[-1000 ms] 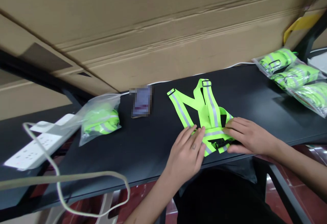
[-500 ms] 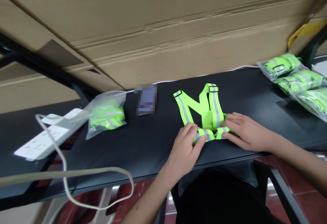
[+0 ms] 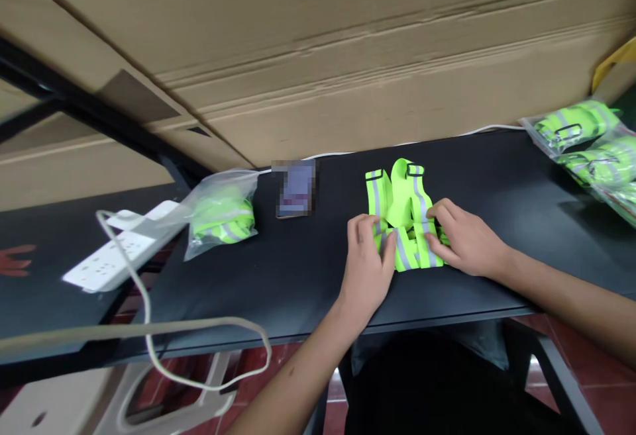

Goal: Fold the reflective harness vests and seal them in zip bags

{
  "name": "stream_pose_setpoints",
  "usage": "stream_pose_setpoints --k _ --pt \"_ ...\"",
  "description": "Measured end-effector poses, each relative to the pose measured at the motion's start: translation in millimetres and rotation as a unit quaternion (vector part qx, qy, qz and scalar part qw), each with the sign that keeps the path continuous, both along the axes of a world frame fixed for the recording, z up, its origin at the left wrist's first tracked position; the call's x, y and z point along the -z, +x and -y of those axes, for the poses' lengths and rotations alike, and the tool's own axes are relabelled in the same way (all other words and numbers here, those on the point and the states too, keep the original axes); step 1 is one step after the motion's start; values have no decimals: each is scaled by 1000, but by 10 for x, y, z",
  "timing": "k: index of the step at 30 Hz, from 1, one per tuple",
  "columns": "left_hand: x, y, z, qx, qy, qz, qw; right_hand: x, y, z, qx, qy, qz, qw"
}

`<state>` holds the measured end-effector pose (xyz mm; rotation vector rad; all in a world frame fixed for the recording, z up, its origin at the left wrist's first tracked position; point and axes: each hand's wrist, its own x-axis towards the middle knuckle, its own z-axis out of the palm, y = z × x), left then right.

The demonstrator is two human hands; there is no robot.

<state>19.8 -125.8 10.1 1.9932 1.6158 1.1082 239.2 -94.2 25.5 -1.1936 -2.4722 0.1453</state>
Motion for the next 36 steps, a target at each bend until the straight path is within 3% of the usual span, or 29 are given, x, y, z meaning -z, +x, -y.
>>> stream_pose_setpoints --k 4,6,11,17,24,31,36 --pt "-9 -41 -63 36 14 -9 999 12 -4 49 -38 165 1 985" --pt "-23 -54 -86 66 30 -40 997 9 9 43 -68 209 9 975" --pt "-56 -129 -3 168 91 -146 971 16 116 25 -191 131 -5 973" --pt "-102 -251 96 211 89 -233 945 -21 195 125 -183 52 7 982" --pt "-131 -213 26 184 112 -264 940 -52 112 131 -158 85 32 983" --pt "-318 -239 -391 215 -16 -156 964 -250 -3 -241 -123 83 70 986" --pt "-144 -229 -819 170 -39 -156 972 -180 -64 -673 -89 20 85 992"
